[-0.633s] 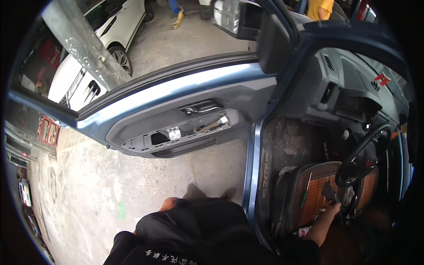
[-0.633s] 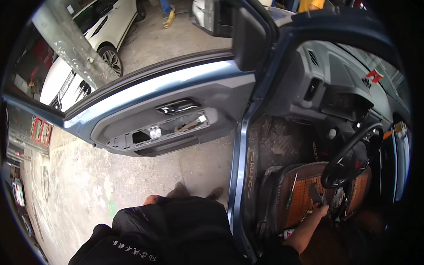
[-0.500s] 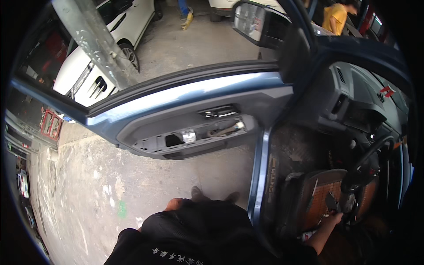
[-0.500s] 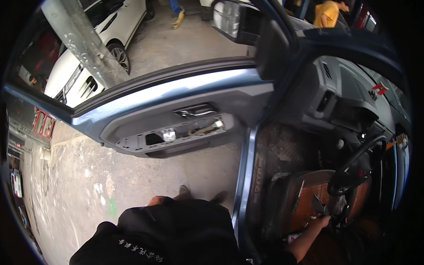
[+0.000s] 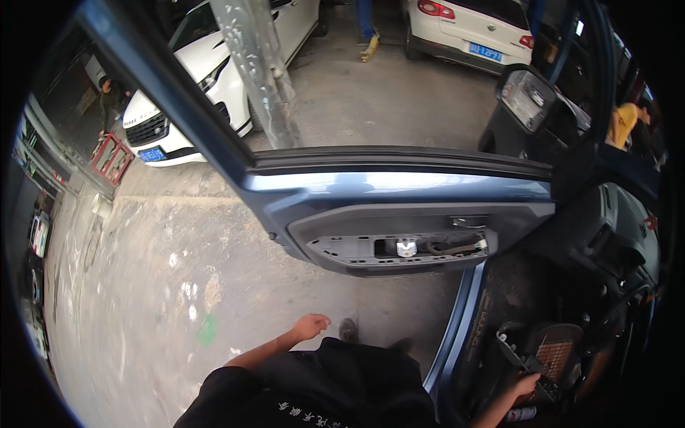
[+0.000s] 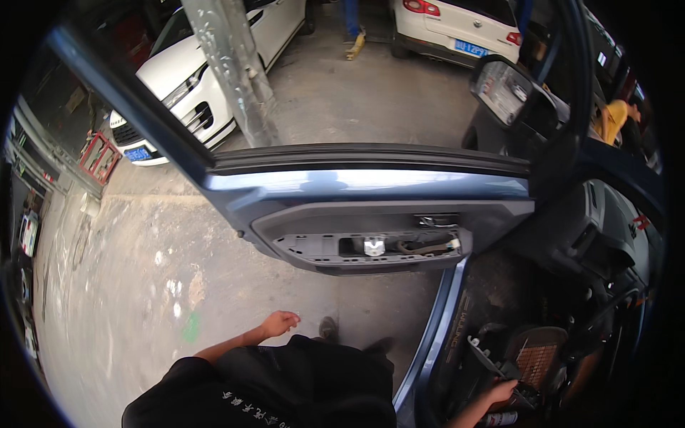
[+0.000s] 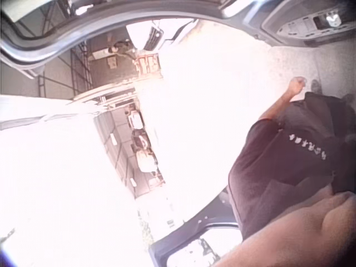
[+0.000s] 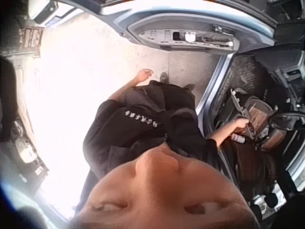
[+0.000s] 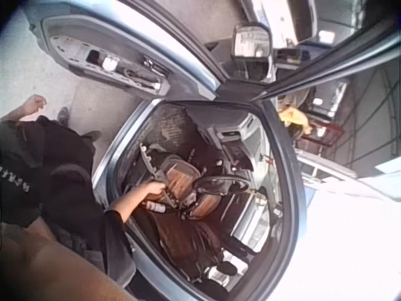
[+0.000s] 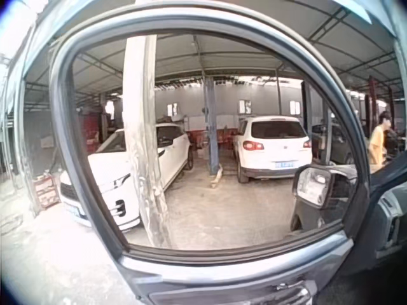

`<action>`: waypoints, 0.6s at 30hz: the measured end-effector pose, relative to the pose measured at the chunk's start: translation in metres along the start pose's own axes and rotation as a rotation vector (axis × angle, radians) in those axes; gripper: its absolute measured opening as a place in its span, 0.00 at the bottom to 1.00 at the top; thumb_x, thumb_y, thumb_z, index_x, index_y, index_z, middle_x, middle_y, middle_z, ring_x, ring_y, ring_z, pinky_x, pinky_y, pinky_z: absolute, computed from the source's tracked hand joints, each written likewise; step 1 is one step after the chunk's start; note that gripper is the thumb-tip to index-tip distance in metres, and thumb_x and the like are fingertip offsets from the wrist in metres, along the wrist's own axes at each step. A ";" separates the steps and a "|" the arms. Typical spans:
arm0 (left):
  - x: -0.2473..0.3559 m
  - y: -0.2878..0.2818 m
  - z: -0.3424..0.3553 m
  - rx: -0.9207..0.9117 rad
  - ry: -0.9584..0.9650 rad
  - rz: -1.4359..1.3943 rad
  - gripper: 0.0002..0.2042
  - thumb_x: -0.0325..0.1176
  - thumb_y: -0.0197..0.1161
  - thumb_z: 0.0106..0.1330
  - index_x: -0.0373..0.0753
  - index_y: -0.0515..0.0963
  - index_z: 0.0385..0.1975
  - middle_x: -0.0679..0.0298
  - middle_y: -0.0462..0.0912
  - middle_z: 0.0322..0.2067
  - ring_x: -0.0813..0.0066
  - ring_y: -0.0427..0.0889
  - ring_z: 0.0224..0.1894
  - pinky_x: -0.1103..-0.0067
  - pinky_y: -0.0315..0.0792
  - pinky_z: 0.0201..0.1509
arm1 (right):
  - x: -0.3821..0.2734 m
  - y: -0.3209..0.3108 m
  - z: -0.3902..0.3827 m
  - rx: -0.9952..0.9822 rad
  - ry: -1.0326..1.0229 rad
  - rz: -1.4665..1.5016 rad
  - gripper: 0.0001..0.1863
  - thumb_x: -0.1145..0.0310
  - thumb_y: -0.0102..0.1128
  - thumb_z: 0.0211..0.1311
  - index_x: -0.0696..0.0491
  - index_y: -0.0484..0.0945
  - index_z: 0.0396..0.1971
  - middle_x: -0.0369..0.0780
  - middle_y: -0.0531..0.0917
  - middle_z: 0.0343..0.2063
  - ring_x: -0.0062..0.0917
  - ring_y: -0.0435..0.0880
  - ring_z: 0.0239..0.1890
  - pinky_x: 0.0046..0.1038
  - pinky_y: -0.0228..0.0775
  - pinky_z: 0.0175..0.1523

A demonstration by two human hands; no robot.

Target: The person removes the door panel trim and weather stripping from a car door, then uses a screwdriver to detach the door handle assembly. They spray lubricant into the door mechanism and reattach the handle.

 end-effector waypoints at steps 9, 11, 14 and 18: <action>0.215 -0.036 -0.028 -0.241 0.642 0.033 0.14 0.40 0.54 0.71 0.39 0.80 0.46 0.59 0.82 0.43 0.66 0.81 0.45 0.73 0.73 0.50 | -0.006 0.076 -0.273 -0.387 0.024 0.162 0.11 0.62 0.49 0.59 0.55 0.69 0.26 0.36 0.73 0.21 0.21 0.68 0.20 0.25 0.58 0.21; 0.252 -0.020 -0.035 -0.215 0.776 0.108 0.12 0.39 0.54 0.70 0.40 0.80 0.44 0.58 0.82 0.40 0.60 0.80 0.44 0.70 0.73 0.50 | 0.011 0.088 -0.297 -0.444 -0.011 0.035 0.09 0.66 0.48 0.59 0.56 0.68 0.24 0.34 0.69 0.18 0.22 0.67 0.21 0.29 0.60 0.26; 0.275 0.015 -0.044 -0.111 0.874 0.241 0.10 0.37 0.55 0.68 0.41 0.81 0.39 0.57 0.79 0.35 0.55 0.78 0.42 0.65 0.71 0.49 | 0.020 0.109 -0.361 -0.571 -0.039 0.171 0.08 0.68 0.47 0.62 0.55 0.70 0.26 0.34 0.73 0.20 0.20 0.68 0.18 0.28 0.60 0.22; 0.264 0.055 -0.051 -0.095 0.830 0.555 0.08 0.36 0.57 0.64 0.44 0.82 0.36 0.60 0.78 0.42 0.57 0.75 0.48 0.67 0.72 0.50 | 0.009 0.106 -0.418 -0.851 0.042 -0.037 0.08 0.67 0.45 0.69 0.55 0.69 0.34 0.36 0.77 0.27 0.21 0.77 0.25 0.25 0.68 0.25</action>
Point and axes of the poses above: each hand's wrist, its own z-axis towards the middle knuckle, its own y-axis out of the palm, x = y × z, the point moved 3 cm from there along z, towards the middle knuckle
